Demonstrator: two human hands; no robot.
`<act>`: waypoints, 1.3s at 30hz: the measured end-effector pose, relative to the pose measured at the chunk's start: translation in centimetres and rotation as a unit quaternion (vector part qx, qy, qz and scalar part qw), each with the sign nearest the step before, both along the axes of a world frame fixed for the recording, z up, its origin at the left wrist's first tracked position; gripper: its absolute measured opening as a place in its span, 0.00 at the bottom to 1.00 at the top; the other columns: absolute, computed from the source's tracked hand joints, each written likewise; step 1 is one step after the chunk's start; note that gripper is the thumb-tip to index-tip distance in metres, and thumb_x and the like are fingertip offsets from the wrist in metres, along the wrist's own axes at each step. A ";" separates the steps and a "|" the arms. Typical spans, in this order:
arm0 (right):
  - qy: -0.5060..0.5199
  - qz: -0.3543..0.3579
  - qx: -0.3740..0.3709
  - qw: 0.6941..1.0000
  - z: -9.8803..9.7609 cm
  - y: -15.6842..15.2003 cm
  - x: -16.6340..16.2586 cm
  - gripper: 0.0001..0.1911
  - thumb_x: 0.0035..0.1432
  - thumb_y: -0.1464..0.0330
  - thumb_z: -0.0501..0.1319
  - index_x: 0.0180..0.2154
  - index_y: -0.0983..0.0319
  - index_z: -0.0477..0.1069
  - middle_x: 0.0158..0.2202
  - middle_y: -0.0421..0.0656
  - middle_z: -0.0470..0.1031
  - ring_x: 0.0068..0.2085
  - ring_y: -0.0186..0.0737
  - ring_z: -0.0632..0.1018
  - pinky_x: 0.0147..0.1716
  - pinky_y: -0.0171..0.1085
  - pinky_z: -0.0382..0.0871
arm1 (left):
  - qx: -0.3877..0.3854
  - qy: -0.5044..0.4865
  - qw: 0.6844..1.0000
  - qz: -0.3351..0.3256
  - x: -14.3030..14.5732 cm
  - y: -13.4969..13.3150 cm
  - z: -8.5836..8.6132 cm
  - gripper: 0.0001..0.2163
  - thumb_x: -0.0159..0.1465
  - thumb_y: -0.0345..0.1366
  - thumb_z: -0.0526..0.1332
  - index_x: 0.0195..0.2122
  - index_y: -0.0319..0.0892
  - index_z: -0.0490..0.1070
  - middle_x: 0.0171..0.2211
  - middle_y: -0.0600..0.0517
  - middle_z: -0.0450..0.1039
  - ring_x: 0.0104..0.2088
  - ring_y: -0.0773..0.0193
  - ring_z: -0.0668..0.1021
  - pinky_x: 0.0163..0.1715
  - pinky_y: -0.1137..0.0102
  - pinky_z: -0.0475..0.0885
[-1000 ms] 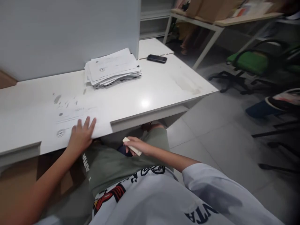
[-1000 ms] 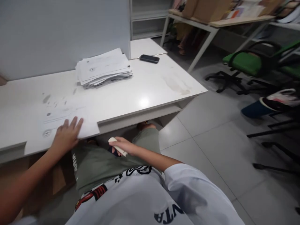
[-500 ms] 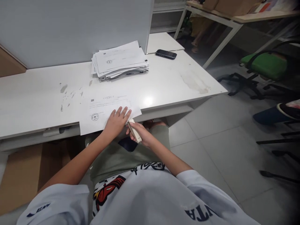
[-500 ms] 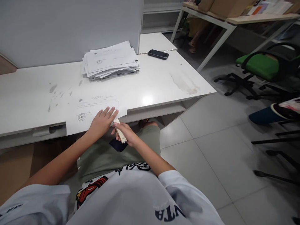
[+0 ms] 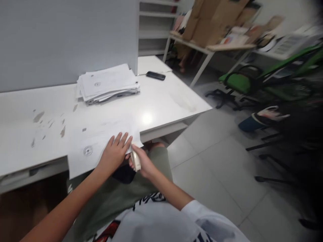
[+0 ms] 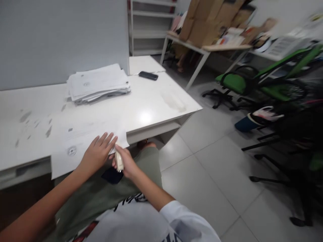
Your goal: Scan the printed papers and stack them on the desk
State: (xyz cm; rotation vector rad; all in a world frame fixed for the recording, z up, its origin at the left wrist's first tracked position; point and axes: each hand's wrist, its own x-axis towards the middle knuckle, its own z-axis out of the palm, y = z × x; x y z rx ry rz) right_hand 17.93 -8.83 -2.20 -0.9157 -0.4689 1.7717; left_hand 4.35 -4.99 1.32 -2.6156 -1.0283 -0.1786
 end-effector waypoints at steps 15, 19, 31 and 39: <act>-0.088 -0.007 0.178 0.980 9.2 3.8 5.2 0.30 0.52 0.43 0.60 0.23 0.66 0.73 0.12 0.41 0.66 0.13 0.29 0.62 0.13 0.31 0.51 | 0.149 -0.170 0.973 -0.037 0.6 4.1 7.3 0.38 0.55 0.19 0.48 0.69 0.38 0.47 0.50 0.48 0.77 0.48 0.58 0.80 0.45 0.67 0.75; -0.094 0.014 0.209 0.973 13.9 6.2 6.3 0.28 0.57 0.47 0.59 0.23 0.66 0.74 0.13 0.41 0.67 0.15 0.30 0.63 0.15 0.32 0.52 | 0.168 -0.183 0.969 -0.003 1.3 7.4 12.5 0.31 0.55 0.19 0.50 0.61 0.40 0.64 0.43 0.49 0.80 0.40 0.61 0.82 0.37 0.71 0.76; -0.081 -0.047 0.150 0.984 11.9 14.0 10.1 0.21 0.55 0.51 0.63 0.38 0.63 0.71 0.28 0.41 0.74 0.18 0.29 0.65 0.15 0.31 0.55 | 0.307 -0.222 0.922 0.082 -1.2 20.4 20.6 0.22 0.73 0.32 0.43 0.66 0.53 0.53 0.66 0.57 0.57 0.70 0.60 0.44 0.68 0.45 0.43; -0.164 -0.023 0.013 0.986 5.7 12.6 13.7 0.22 0.45 0.58 0.72 0.37 0.63 0.69 0.32 0.43 0.77 0.18 0.28 0.67 0.14 0.31 0.55 | -0.033 -0.019 0.997 0.062 2.4 30.0 8.6 0.24 0.68 0.28 0.46 0.65 0.38 0.58 0.66 0.42 0.57 0.69 0.51 0.52 0.67 0.49 0.48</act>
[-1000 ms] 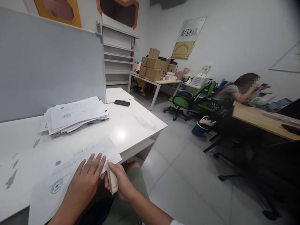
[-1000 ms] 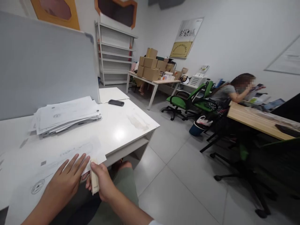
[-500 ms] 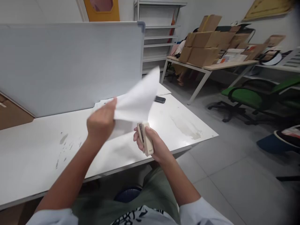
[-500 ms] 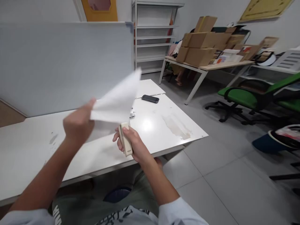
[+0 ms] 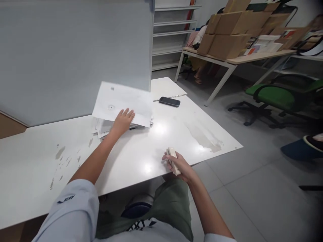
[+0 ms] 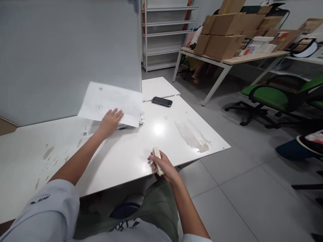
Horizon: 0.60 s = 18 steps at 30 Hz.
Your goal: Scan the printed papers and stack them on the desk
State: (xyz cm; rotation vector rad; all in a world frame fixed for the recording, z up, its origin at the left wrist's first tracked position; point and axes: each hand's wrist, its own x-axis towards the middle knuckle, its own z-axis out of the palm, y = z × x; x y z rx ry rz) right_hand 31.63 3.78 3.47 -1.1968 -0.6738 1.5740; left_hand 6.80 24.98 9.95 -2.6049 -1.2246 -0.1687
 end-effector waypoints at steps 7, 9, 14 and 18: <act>0.048 -0.020 0.005 0.999 -0.5 -1.0 0.8 0.21 0.46 0.57 0.70 0.36 0.63 0.68 0.30 0.42 0.76 0.18 0.28 0.66 0.14 0.31 0.53 | -0.137 0.046 0.988 0.044 -0.7 2.5 -2.5 0.31 0.68 0.50 0.50 0.68 0.38 0.50 0.69 0.43 0.49 0.68 0.47 0.54 0.64 0.55 0.54; 0.059 -0.027 0.009 0.998 -0.7 -0.7 1.0 0.20 0.46 0.57 0.71 0.35 0.63 0.68 0.30 0.42 0.76 0.17 0.28 0.65 0.14 0.31 0.53 | -0.147 0.053 0.987 0.038 -1.1 3.1 -1.8 0.31 0.67 0.53 0.51 0.67 0.42 0.54 0.69 0.45 0.51 0.67 0.49 0.56 0.63 0.57 0.55; 0.089 -0.025 0.011 0.996 -1.2 -0.4 1.6 0.21 0.45 0.57 0.71 0.35 0.64 0.71 0.27 0.42 0.75 0.19 0.30 0.67 0.15 0.31 0.54 | -0.179 0.096 0.979 0.022 -1.9 4.4 0.1 0.29 0.68 0.52 0.49 0.67 0.43 0.53 0.69 0.47 0.49 0.67 0.51 0.56 0.61 0.59 0.57; 0.119 -0.032 0.024 0.992 -1.5 -0.7 2.0 0.20 0.46 0.56 0.70 0.36 0.64 0.73 0.26 0.42 0.74 0.19 0.31 0.68 0.15 0.31 0.56 | -0.169 0.112 0.979 0.039 -2.0 4.1 0.6 0.23 0.71 0.45 0.43 0.64 0.44 0.58 0.67 0.46 0.56 0.63 0.53 0.63 0.57 0.62 0.63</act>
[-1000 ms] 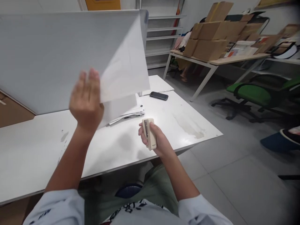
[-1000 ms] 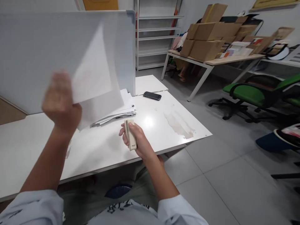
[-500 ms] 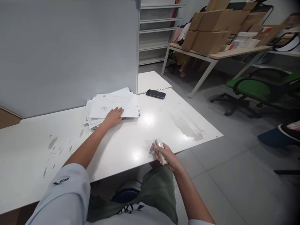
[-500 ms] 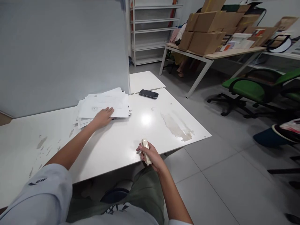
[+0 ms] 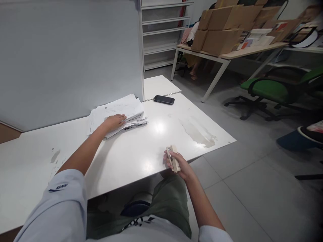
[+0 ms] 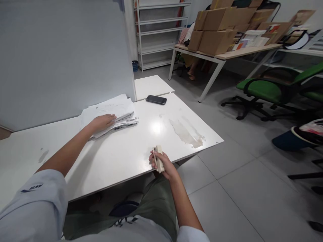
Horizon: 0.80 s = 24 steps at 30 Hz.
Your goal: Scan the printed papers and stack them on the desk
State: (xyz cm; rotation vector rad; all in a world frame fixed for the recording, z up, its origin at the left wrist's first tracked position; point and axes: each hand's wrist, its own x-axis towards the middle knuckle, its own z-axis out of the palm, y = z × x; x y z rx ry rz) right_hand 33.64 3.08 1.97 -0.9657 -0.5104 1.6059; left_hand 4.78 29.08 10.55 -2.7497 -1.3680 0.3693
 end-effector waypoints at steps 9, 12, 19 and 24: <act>0.030 -0.016 0.001 0.999 -0.7 0.0 0.5 0.18 0.47 0.55 0.68 0.34 0.62 0.75 0.27 0.43 0.74 0.23 0.34 0.71 0.18 0.32 0.61 | 0.091 0.032 0.995 0.020 2.5 -2.2 -0.6 0.19 0.67 0.32 0.48 0.59 0.37 0.60 0.52 0.38 0.69 0.50 0.51 0.73 0.43 0.63 0.70; 0.031 -0.014 0.010 0.999 -0.7 0.0 0.4 0.19 0.47 0.54 0.68 0.34 0.63 0.74 0.27 0.42 0.73 0.23 0.33 0.71 0.18 0.32 0.60 | 0.109 0.028 0.993 0.045 3.2 -2.2 -1.0 0.20 0.64 0.25 0.48 0.57 0.34 0.61 0.48 0.35 0.71 0.47 0.50 0.75 0.42 0.61 0.70; 0.004 -0.038 0.018 0.999 -0.3 -0.3 0.0 0.21 0.45 0.54 0.69 0.33 0.63 0.73 0.26 0.42 0.72 0.21 0.33 0.70 0.16 0.32 0.60 | 0.161 -0.012 0.982 0.099 1.3 -2.7 2.6 0.27 0.61 0.22 0.46 0.64 0.29 0.55 0.53 0.31 0.71 0.47 0.47 0.77 0.44 0.58 0.72; -0.014 -0.032 0.015 0.999 -0.5 -0.5 -0.2 0.21 0.45 0.53 0.69 0.34 0.63 0.73 0.26 0.43 0.72 0.20 0.33 0.70 0.15 0.32 0.59 | 0.306 -0.174 0.925 0.143 -8.5 -12.4 7.5 0.27 0.69 0.34 0.44 0.70 0.51 0.46 0.67 0.56 0.53 0.58 0.47 0.72 0.55 0.49 0.70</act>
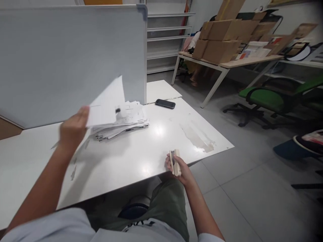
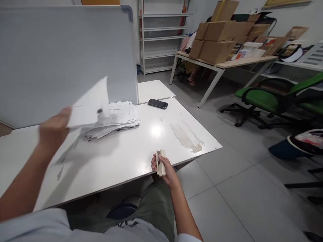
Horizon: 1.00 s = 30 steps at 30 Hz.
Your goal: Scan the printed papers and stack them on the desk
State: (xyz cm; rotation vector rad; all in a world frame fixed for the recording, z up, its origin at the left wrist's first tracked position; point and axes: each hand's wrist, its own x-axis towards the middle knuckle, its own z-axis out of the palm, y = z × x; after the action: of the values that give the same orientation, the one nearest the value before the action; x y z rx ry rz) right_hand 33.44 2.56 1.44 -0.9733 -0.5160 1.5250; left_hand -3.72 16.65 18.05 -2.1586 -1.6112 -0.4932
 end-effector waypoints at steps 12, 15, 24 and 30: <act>-0.035 -0.063 -0.081 0.994 -2.8 -0.3 1.8 0.17 0.46 0.55 0.67 0.31 0.61 0.71 0.30 0.44 0.73 0.29 0.35 0.76 0.17 0.29 0.67 | -0.208 0.050 0.977 0.003 -14.1 -21.2 -14.5 0.26 0.67 0.25 0.45 0.66 0.43 0.58 0.61 0.43 0.65 0.64 0.52 0.63 0.64 0.53 0.61; -0.022 -0.128 -0.093 0.987 -3.0 0.6 1.9 0.14 0.51 0.57 0.65 0.29 0.61 0.69 0.28 0.41 0.71 0.28 0.34 0.75 0.19 0.28 0.68 | -0.281 0.064 0.956 0.047 -16.6 -19.7 -13.6 0.31 0.60 0.22 0.50 0.67 0.43 0.57 0.65 0.44 0.60 0.67 0.53 0.59 0.66 0.52 0.56; -0.154 -0.109 -0.061 0.980 -0.6 4.1 -1.6 0.24 0.45 0.48 0.67 0.31 0.60 0.66 0.19 0.32 0.63 0.15 0.26 0.62 0.10 0.27 0.54 | -0.329 0.085 0.940 0.028 -18.4 -17.8 -14.1 0.26 0.65 0.34 0.51 0.63 0.32 0.61 0.64 0.37 0.59 0.65 0.44 0.63 0.59 0.52 0.65; -0.169 -0.027 -0.039 0.984 0.6 5.0 -4.0 0.22 0.47 0.50 0.68 0.32 0.61 0.68 0.21 0.34 0.65 0.15 0.28 0.64 0.11 0.28 0.55 | -0.228 0.085 0.969 -0.037 -17.6 -19.4 -15.2 0.23 0.63 0.24 0.48 0.57 0.34 0.69 0.57 0.37 0.70 0.58 0.47 0.72 0.53 0.53 0.70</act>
State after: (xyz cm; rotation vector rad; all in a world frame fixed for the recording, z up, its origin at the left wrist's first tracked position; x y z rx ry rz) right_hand 29.43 7.54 2.06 -1.3080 -0.6670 1.3456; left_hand -21.35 -2.75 2.83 -2.5124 -1.6749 0.0567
